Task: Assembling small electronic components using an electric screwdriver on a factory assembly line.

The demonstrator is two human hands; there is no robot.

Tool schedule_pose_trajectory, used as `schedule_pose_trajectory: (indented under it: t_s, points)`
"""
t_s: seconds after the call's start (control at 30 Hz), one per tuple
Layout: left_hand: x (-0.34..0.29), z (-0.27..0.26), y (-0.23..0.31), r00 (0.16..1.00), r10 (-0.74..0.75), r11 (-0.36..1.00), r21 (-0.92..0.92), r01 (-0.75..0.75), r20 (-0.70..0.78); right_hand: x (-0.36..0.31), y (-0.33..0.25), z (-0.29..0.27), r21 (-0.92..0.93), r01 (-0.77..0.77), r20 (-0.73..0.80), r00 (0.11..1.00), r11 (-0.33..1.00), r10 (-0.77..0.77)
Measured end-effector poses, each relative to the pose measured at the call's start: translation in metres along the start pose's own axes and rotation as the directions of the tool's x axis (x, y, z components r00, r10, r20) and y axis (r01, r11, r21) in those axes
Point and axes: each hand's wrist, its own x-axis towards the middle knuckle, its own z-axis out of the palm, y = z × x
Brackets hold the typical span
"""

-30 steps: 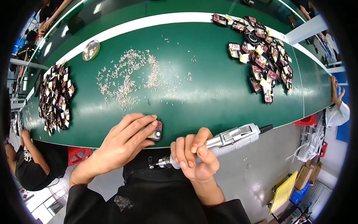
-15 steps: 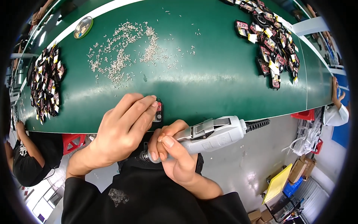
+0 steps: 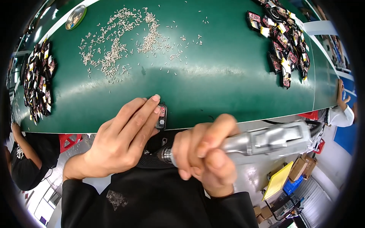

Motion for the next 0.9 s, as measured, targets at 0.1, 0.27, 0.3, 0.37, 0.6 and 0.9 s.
schedule_pose_trajectory:
  t_s: [0.1, 0.27, 0.3, 0.37, 0.6, 0.9]
  points:
    - [-0.001, 0.0, -0.001, 1.0, 0.009, 1.0, -0.03, -0.009, 0.008, 0.022, -0.024, 0.0, -0.01, 0.147, 0.083, 0.986, 0.989, -0.145]
    - [-0.005, 0.006, -0.003, 0.999, 0.026, 0.999, 0.026, -0.025, -0.027, 0.051, -0.025, -0.005, -0.132, 0.164, 0.153, 0.978, 0.978, -0.143]
    - [-0.004, 0.006, -0.004, 0.999, 0.024, 1.0, 0.019, -0.023, -0.029, 0.053, -0.023, -0.006, -0.163, 0.163, 0.164, 0.977, 0.973, -0.136]
    - [-0.003, 0.005, -0.004, 1.0, 0.014, 1.0, 0.009, -0.014, -0.026, 0.055, -0.02, -0.007, -0.184, 0.152, 0.15, 0.981, 0.971, -0.125]
    - [-0.003, 0.006, -0.005, 0.999, -0.001, 0.999, -0.037, -0.001, -0.046, 0.053, -0.017, -0.007, -0.237, 0.137, 0.137, 0.985, 0.962, -0.107]
    - [-0.005, 0.01, -0.005, 0.998, 0.01, 0.999, -0.036, -0.012, -0.061, 0.055, -0.012, -0.001, -0.339, 0.14, 0.189, 0.979, 0.93, -0.078]
